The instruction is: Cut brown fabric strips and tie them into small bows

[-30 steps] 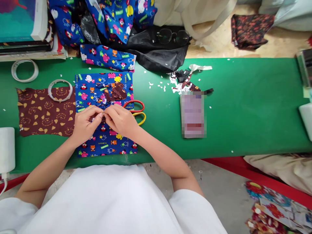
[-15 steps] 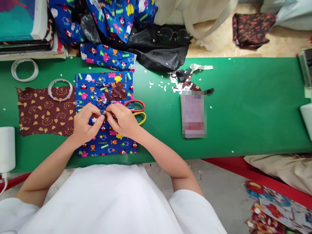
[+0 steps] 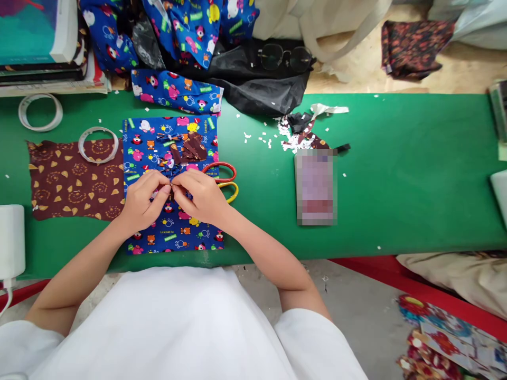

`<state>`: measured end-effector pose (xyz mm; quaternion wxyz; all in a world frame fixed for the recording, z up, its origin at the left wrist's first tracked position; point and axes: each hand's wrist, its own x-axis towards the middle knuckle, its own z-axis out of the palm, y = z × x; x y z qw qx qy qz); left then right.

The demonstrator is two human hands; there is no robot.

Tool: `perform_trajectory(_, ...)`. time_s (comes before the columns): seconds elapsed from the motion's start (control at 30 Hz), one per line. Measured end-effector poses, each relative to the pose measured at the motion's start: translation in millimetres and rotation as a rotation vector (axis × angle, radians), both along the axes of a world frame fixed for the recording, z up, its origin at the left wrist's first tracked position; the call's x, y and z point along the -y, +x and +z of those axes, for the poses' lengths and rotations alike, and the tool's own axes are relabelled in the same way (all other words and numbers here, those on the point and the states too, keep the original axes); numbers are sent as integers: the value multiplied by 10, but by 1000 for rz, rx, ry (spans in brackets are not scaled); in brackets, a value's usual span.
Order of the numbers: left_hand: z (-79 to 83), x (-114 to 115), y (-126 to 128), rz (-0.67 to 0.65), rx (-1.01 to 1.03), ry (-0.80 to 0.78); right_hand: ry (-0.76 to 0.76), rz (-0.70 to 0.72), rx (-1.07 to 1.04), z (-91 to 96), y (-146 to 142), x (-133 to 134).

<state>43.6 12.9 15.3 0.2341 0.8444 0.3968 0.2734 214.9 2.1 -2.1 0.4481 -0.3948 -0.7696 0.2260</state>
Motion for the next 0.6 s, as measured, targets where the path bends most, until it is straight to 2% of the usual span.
perform_trajectory(0.27, -7, -35, -16, -97, -8, 66, 46, -10, 51, 4, -4, 2)
perform_trajectory(0.47, -24, -47, -28, -123, -70, 46, 91, 22, 79, -26, 14, -4)
perform_trajectory(0.6, -41, -46, -36, -132, -119, 92, 126, 33, 130, -38, 23, -10)
